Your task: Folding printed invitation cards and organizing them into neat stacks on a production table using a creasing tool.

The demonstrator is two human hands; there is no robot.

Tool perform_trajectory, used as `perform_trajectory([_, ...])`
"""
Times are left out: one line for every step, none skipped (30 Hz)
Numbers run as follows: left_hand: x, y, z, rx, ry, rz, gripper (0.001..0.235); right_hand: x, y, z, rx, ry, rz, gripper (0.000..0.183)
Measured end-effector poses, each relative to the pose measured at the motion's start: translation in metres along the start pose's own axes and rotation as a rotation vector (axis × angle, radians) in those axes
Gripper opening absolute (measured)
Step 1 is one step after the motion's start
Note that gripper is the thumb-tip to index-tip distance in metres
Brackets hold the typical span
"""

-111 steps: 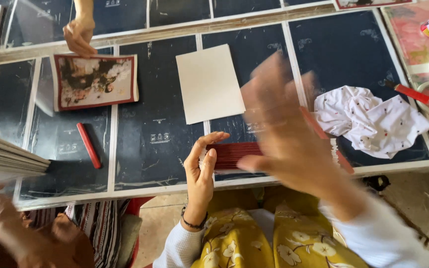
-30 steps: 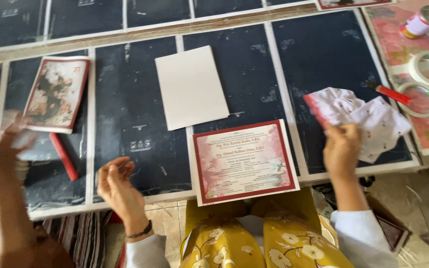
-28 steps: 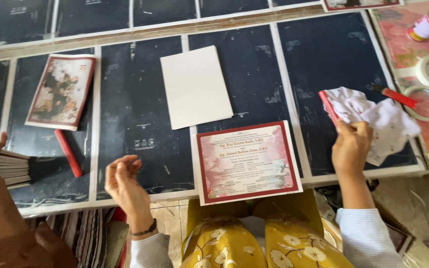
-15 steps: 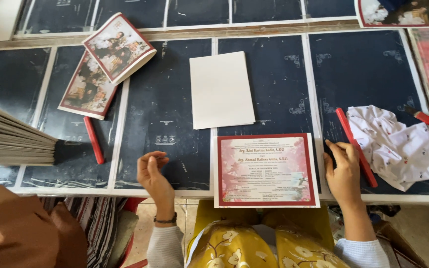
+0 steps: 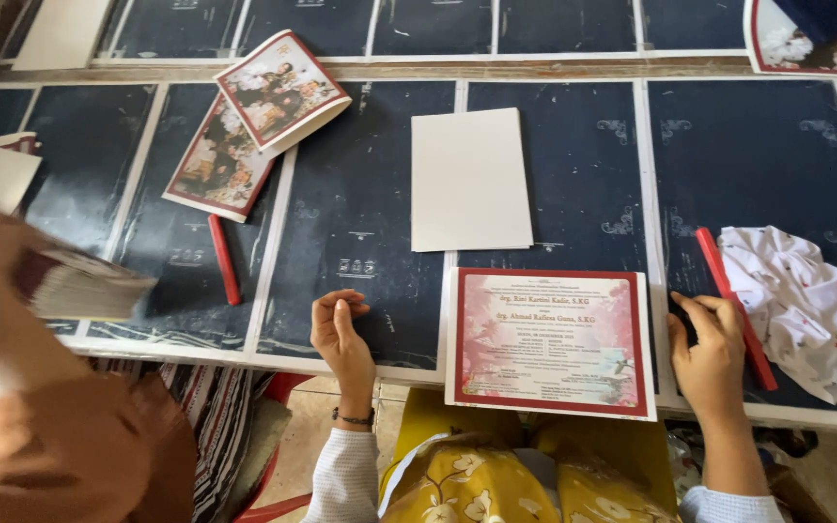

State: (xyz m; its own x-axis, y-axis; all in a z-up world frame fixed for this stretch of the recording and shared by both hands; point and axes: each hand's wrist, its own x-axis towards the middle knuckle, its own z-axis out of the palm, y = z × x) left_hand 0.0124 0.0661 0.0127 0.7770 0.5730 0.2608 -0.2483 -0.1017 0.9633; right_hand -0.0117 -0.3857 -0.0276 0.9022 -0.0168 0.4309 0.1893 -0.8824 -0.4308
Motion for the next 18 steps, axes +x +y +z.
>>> perform_trajectory([0.000,-0.001,0.000,-0.012,0.018,0.000,0.022,0.001,-0.001,-0.001,0.001,-0.002,0.003,0.033])
perform_trajectory([-0.002,-0.002,-0.001,-0.023,0.035,-0.003,0.021,0.000,-0.003,-0.002,0.001,-0.007,0.007,0.034])
perform_trajectory([-0.005,-0.004,-0.003,-0.020,0.040,-0.001,0.021,-0.001,-0.002,-0.002,0.005,-0.009,0.003,0.034])
perform_trajectory([-0.006,-0.006,-0.005,-0.029,0.061,0.021,0.017,-0.001,-0.002,-0.002,0.004,-0.008,0.004,0.034])
perform_trajectory([-0.008,-0.008,-0.006,-0.038,0.082,0.044,0.013,-0.001,-0.001,-0.001,0.003,-0.007,0.004,0.034])
perform_trajectory([-0.011,-0.006,-0.008,-0.037,0.083,0.045,0.013,-0.002,0.002,-0.001,0.004,-0.007,0.003,0.034])
perform_trajectory([-0.013,-0.004,-0.010,-0.199,0.089,-0.072,0.014,-0.003,0.005,0.000,0.031,0.008,0.023,0.032])
perform_trajectory([-0.017,-0.002,-0.013,-0.359,0.096,-0.190,0.015,-0.004,0.008,0.000,0.058,0.022,0.044,0.030])
perform_trajectory([-0.018,-0.004,-0.021,-0.358,0.098,-0.190,0.015,-0.001,-0.008,-0.009,0.059,0.020,0.043,0.030])
perform_trajectory([-0.018,-0.005,-0.027,-0.575,0.033,-0.306,0.023,0.005,-0.024,-0.018,0.196,0.057,0.127,0.023])
perform_trajectory([-0.019,-0.006,-0.034,-0.790,-0.034,-0.421,0.038,0.011,-0.040,-0.028,0.334,0.092,0.210,0.016])
perform_trajectory([0.021,0.017,-0.052,-0.792,-0.034,-0.419,0.038,0.021,-0.058,-0.033,0.335,0.093,0.208,0.016])
perform_trajectory([0.061,0.041,-0.070,-1.145,0.091,-1.116,0.052,0.030,-0.076,-0.039,0.541,0.027,0.237,0.020])
perform_trajectory([0.101,0.066,-0.090,-1.444,0.218,-1.840,0.075,0.038,-0.095,-0.045,0.748,-0.041,0.269,0.025])
perform_trajectory([0.092,0.067,-0.085,-1.440,0.217,-1.839,0.075,0.048,-0.114,-0.035,0.751,-0.040,0.271,0.025])
perform_trajectory([0.082,0.069,-0.080,-1.440,0.265,-2.055,0.056,0.057,-0.133,-0.027,1.057,-0.173,0.333,0.043])
perform_trajectory([0.072,0.069,-0.075,-1.427,0.317,-2.272,0.038,0.066,-0.151,-0.019,1.362,-0.310,0.393,0.063])
perform_trajectory([0.067,0.047,-0.081,-1.415,0.315,-2.284,0.038,0.072,-0.167,-0.008,1.358,-0.301,0.401,0.063])
